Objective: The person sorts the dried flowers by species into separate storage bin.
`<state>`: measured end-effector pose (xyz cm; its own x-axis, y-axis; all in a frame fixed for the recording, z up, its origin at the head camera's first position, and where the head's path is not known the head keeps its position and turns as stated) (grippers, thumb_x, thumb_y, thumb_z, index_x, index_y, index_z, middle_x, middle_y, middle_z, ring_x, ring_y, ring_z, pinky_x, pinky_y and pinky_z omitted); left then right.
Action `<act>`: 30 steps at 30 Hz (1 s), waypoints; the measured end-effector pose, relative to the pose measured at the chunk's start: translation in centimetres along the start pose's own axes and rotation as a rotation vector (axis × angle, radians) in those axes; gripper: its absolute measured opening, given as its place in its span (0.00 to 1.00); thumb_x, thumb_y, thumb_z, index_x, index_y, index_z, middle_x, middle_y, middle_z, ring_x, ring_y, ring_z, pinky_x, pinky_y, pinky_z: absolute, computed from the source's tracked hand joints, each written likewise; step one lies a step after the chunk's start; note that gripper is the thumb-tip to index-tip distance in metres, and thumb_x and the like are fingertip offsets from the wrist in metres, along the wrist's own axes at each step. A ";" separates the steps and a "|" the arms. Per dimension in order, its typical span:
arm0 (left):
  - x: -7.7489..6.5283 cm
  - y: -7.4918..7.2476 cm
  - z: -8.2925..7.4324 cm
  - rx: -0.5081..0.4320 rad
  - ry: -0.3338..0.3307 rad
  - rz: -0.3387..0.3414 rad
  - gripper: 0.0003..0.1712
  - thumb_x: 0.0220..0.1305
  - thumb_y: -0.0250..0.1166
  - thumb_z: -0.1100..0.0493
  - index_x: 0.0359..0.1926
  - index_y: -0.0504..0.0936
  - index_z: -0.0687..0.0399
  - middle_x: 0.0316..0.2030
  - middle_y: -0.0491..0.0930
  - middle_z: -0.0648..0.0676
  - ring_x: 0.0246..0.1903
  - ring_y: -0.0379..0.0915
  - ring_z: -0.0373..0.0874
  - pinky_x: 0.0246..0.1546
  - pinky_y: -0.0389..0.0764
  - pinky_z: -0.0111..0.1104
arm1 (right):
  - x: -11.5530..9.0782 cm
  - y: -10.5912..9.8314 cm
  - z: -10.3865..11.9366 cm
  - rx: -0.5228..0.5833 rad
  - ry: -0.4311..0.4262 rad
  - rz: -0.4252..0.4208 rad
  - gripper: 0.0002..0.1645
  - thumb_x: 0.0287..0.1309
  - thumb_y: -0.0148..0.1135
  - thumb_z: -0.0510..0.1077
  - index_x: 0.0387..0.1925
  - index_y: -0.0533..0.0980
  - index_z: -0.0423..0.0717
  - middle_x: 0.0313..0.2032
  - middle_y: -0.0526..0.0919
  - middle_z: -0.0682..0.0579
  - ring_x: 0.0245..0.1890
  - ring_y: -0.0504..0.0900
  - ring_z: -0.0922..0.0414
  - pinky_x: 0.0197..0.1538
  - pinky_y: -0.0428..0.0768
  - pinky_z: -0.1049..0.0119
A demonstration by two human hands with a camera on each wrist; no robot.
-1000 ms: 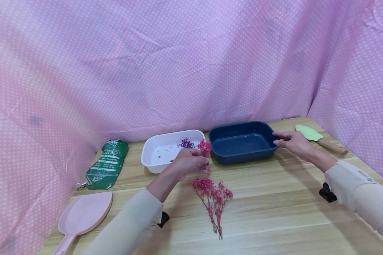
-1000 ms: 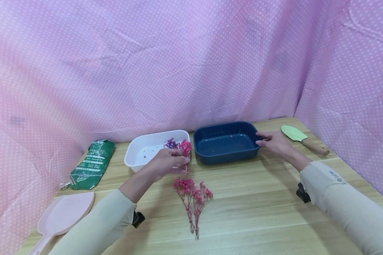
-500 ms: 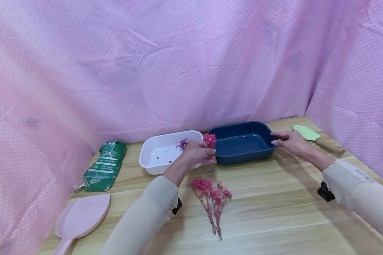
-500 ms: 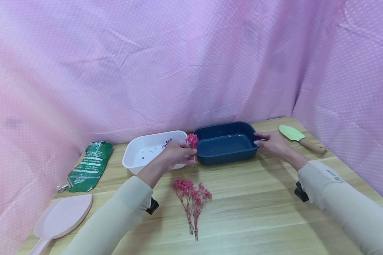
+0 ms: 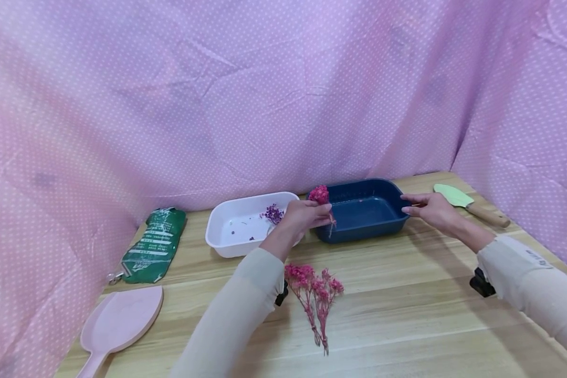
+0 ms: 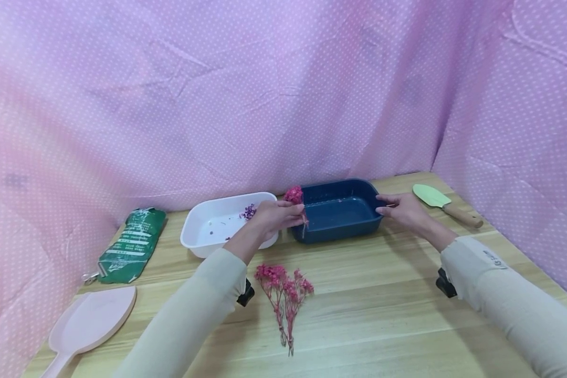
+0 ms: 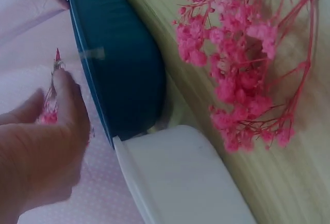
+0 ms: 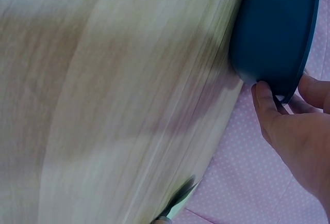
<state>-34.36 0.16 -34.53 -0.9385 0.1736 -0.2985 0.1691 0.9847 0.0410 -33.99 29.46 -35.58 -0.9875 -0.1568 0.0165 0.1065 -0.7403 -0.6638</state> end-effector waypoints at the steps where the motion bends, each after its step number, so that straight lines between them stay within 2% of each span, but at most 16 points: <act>1: 0.1 0.0 0.0 -0.009 -0.001 0.000 0.31 0.63 0.66 0.61 0.62 0.68 0.72 0.49 0.81 0.64 0.47 0.81 0.52 0.54 0.78 0.37 | 0.0 0.0 0.0 -0.002 -0.001 0.000 0.32 0.67 0.57 0.45 0.65 0.64 0.30 0.63 0.66 0.31 0.59 0.69 0.40 0.39 0.71 0.85; 3: 0.1 0.1 0.0 -0.021 0.006 0.012 0.34 0.64 0.65 0.59 0.65 0.64 0.71 0.55 0.77 0.64 0.54 0.76 0.53 0.59 0.74 0.38 | 0.1 0.0 0.0 -0.009 -0.001 -0.002 0.32 0.67 0.57 0.45 0.65 0.64 0.30 0.63 0.66 0.31 0.59 0.70 0.40 0.39 0.71 0.85; 5: 0.1 0.0 0.0 -0.024 0.016 0.004 0.33 0.65 0.63 0.59 0.66 0.63 0.70 0.59 0.74 0.65 0.58 0.73 0.54 0.59 0.73 0.37 | 0.1 0.0 0.1 -0.007 0.000 -0.002 0.32 0.67 0.57 0.44 0.65 0.64 0.30 0.63 0.66 0.31 0.59 0.70 0.41 0.39 0.71 0.85; 11: -0.9 -0.9 -0.1 0.006 0.071 -0.029 0.28 0.66 0.62 0.62 0.64 0.67 0.69 0.57 0.75 0.65 0.58 0.72 0.56 0.57 0.75 0.38 | 0.1 0.0 0.0 0.005 0.006 -0.002 0.32 0.67 0.57 0.43 0.65 0.63 0.30 0.63 0.65 0.30 0.59 0.70 0.42 0.38 0.72 0.85; 15: -2.9 -2.2 -0.1 0.082 0.089 -0.046 0.25 0.66 0.62 0.60 0.61 0.72 0.67 0.53 0.78 0.63 0.54 0.76 0.56 0.50 0.81 0.37 | 0.1 0.1 0.0 0.007 0.010 0.007 0.32 0.67 0.57 0.44 0.66 0.63 0.30 0.63 0.65 0.30 0.59 0.69 0.41 0.39 0.72 0.85; 19: -5.6 -4.2 0.6 0.161 0.099 -0.088 0.22 0.66 0.63 0.58 0.57 0.76 0.65 0.48 0.80 0.62 0.47 0.80 0.54 0.45 0.83 0.37 | 0.1 0.2 0.3 -0.002 0.011 0.004 0.32 0.67 0.57 0.44 0.66 0.63 0.31 0.63 0.66 0.31 0.59 0.69 0.41 0.39 0.71 0.85; 25: -8.7 -6.8 3.1 0.133 0.094 -0.129 0.23 0.65 0.62 0.61 0.58 0.73 0.68 0.44 0.78 0.63 0.43 0.80 0.52 0.47 0.82 0.42 | -0.1 0.0 0.0 0.003 0.006 0.003 0.33 0.68 0.56 0.46 0.67 0.62 0.32 0.63 0.65 0.31 0.59 0.68 0.40 0.39 0.70 0.86; 30: -10.8 -8.5 4.6 0.079 0.037 -0.143 0.22 0.66 0.62 0.58 0.56 0.73 0.69 0.45 0.76 0.64 0.42 0.80 0.57 0.43 0.84 0.41 | -0.1 0.1 -0.3 -0.005 -0.004 0.004 0.34 0.67 0.57 0.48 0.67 0.62 0.32 0.63 0.66 0.31 0.59 0.70 0.42 0.39 0.71 0.87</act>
<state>-24.25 -10.19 -36.05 -0.9648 0.0338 -0.2607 0.0550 0.9957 -0.0743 -33.91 29.59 -35.85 -0.9866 -0.1624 0.0166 0.1100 -0.7365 -0.6675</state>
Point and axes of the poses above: each hand's wrist, its own x-axis towards the middle knuckle, its own y-axis out of the palm, z = x × y, the point moved 7 cm from there along x, towards the middle knuckle
